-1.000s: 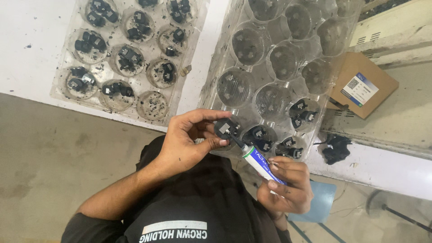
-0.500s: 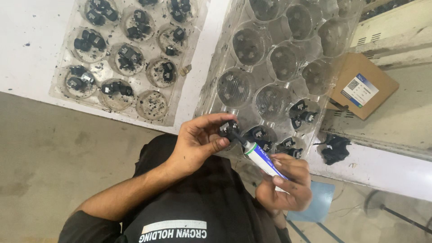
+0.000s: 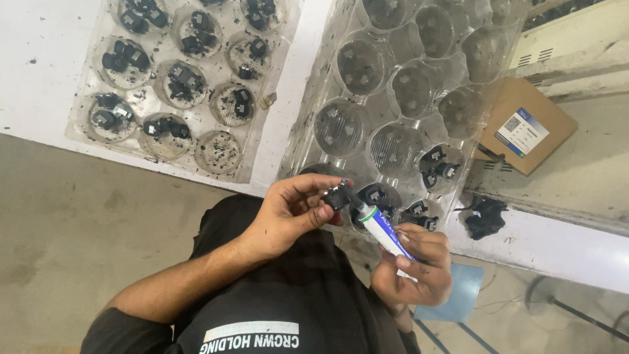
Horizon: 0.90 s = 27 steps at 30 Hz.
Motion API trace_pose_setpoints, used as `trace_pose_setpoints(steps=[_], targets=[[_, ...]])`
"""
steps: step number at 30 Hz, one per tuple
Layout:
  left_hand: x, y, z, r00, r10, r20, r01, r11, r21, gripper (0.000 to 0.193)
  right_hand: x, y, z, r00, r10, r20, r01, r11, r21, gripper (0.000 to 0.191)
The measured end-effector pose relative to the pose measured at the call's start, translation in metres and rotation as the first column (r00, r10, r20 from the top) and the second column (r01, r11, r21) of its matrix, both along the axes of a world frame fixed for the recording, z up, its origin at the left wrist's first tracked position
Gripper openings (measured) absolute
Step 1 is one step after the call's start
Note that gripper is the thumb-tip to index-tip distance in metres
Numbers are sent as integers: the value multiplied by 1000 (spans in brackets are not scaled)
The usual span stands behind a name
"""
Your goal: The person picks small black plug-like components one at a time from a clear blister tray and squeezes adhesive from a tube onto each component, then places the treated component back into the tray. They work through the tray repeatedly, occasionally repositioning the tube and components by hand.
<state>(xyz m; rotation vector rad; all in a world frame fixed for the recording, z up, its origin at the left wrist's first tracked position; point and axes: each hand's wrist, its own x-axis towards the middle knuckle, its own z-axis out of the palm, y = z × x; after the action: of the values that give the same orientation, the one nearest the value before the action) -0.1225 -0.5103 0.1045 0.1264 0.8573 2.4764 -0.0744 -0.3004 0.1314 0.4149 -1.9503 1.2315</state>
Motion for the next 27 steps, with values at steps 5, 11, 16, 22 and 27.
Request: trace_pose_setpoints(steps=[5,11,16,22,27], targets=[[0,1,-4,999,2,47,-3,1000,19,41,2,-3,1,999,-45,29,45,999,-18,42],[3,2,-11,996,1,90,-6,999,54,40,-1,-6,1,1000,-2,24,2,999,-33,39],[4,3,-18,993,-1,116,-12,993,116,37,1,-7,11,995,7,103,-4,999,-34,40],[-8,2,-17,994,101,41,-102,995,2,37,7,-14,23,972,-120,202,123,992,0,37],[-73,-6,-12,907,202,-369,-373,792,-484,43,12,-10,17,958,-277,70,285,943,-172,36]])
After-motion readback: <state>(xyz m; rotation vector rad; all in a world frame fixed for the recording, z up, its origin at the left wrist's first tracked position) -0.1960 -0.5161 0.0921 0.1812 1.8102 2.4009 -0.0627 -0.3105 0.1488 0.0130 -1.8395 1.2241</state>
